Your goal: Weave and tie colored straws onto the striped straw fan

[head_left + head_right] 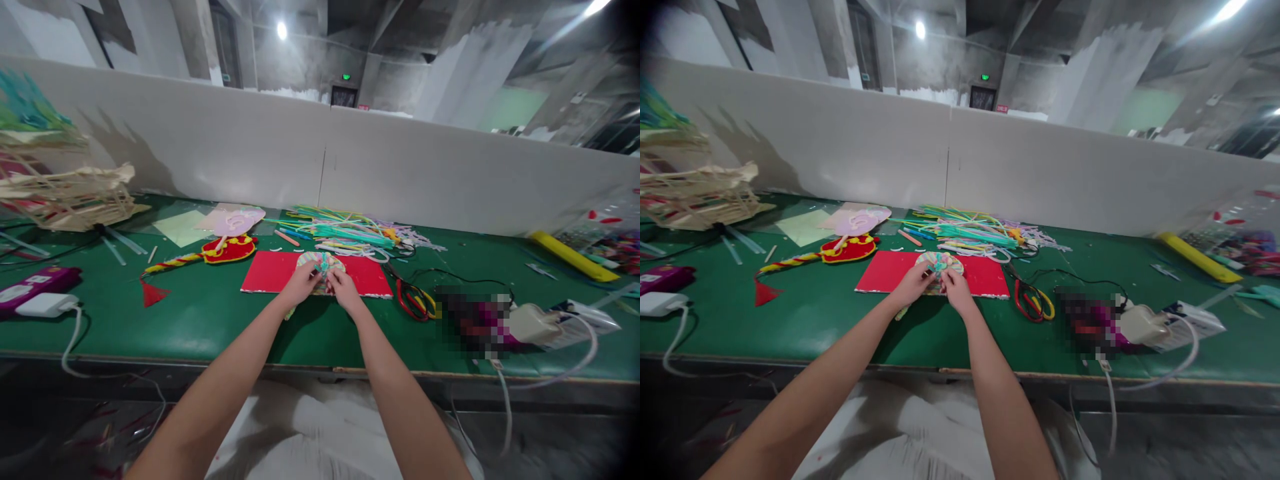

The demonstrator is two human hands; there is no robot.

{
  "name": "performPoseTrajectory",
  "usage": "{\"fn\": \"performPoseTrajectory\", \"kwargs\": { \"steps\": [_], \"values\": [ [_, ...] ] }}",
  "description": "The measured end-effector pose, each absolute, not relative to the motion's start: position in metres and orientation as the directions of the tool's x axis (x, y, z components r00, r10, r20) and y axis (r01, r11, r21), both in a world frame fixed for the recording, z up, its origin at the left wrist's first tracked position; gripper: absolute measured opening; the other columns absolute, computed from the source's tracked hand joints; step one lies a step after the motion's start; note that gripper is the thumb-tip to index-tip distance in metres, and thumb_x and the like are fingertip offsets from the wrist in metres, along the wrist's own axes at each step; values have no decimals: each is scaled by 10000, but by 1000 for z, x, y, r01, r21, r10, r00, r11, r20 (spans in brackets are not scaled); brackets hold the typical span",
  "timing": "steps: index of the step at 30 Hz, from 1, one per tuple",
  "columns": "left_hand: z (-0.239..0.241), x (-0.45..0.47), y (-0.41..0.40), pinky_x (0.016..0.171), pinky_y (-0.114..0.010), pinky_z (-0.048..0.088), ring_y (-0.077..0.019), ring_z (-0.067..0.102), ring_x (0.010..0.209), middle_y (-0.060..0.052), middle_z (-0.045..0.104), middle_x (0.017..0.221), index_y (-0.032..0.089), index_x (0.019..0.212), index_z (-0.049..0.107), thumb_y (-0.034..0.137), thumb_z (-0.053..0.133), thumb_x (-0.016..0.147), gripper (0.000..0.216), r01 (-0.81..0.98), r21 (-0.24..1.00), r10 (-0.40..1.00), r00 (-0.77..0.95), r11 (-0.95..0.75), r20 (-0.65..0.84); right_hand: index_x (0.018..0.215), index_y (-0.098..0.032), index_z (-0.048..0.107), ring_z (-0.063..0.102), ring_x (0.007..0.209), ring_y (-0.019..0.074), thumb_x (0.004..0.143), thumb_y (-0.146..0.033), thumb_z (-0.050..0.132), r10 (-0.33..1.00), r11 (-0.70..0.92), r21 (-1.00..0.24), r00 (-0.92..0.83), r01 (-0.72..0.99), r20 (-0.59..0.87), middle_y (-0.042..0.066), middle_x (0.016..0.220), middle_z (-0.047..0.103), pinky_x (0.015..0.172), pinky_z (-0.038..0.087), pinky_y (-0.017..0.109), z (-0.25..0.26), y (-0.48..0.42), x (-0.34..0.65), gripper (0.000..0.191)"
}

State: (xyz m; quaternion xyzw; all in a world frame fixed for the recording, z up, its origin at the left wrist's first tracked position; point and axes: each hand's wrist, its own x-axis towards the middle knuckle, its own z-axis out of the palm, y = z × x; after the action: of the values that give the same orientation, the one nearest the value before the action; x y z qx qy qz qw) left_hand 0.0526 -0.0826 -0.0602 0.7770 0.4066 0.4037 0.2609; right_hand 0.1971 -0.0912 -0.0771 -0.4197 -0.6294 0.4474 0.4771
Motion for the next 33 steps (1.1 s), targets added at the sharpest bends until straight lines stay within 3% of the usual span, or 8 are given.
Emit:
{"fn": "performPoseTrajectory", "kwargs": {
  "steps": [7, 15, 20, 25, 29, 31, 33],
  "values": [
    [-61, 53, -84, 656, -236, 388, -125, 471, 708, -17, 507, 772, 162, 785, 485, 211, 428, 793, 75, 454, 663, 803, 365, -596, 471, 596, -204, 408, 454, 421, 101, 670, -547, 511, 971, 138, -989, -203, 49, 126, -62, 463, 403, 425, 348, 230, -76, -88, 197, 366],
    [-61, 55, -83, 586, -214, 371, -97, 439, 605, 25, 469, 636, 147, 694, 471, 272, 424, 784, 161, 371, 848, 922, 226, -380, 314, 644, -193, 482, 437, 428, 100, 718, -530, 487, 965, 243, -967, -118, 78, 233, -41, 482, 464, 437, 364, 236, -71, -94, 196, 344],
    [-55, 53, -84, 566, -202, 354, -81, 409, 579, 42, 428, 597, 149, 641, 437, 277, 452, 764, 178, 330, 863, 921, 207, -382, 329, 661, -191, 507, 430, 432, 99, 720, -536, 489, 970, 223, -973, -113, 56, 215, -12, 548, 526, 396, 348, 232, -67, -97, 195, 350],
    [-55, 54, -87, 578, -200, 393, -93, 467, 623, 27, 477, 646, 149, 723, 496, 269, 467, 768, 131, 322, 856, 911, 222, -405, 347, 666, -196, 496, 442, 449, 100, 703, -491, 536, 962, 252, -962, -133, 103, 238, -25, 548, 508, 409, 357, 225, -68, -97, 195, 300],
    [-54, 53, -89, 625, -206, 427, -108, 521, 736, -19, 541, 883, 179, 1050, 482, 223, 513, 753, 302, 338, 811, 876, 121, -478, 466, 673, -197, 486, 454, 463, 104, 700, -479, 541, 961, 263, -957, -115, 121, 250, -25, 564, 516, 429, 369, 228, -69, -97, 195, 288],
    [-52, 51, -91, 687, -230, 437, -123, 523, 805, -39, 526, 966, 193, 1067, 496, 218, 525, 757, 312, 414, 741, 826, 52, -529, 561, 683, -196, 490, 462, 474, 109, 709, -471, 533, 960, 270, -955, -105, 120, 258, -17, 581, 530, 433, 372, 232, -69, -97, 195, 279],
    [-49, 48, -92, 788, -265, 425, -142, 513, 891, -43, 520, 971, 197, 965, 563, 225, 515, 775, 199, 488, 655, 772, 63, -577, 633, 690, -196, 495, 465, 483, 111, 722, -457, 525, 956, 289, -949, -97, 123, 279, -13, 595, 535, 444, 377, 236, -70, -97, 195, 265]
  ]
}}
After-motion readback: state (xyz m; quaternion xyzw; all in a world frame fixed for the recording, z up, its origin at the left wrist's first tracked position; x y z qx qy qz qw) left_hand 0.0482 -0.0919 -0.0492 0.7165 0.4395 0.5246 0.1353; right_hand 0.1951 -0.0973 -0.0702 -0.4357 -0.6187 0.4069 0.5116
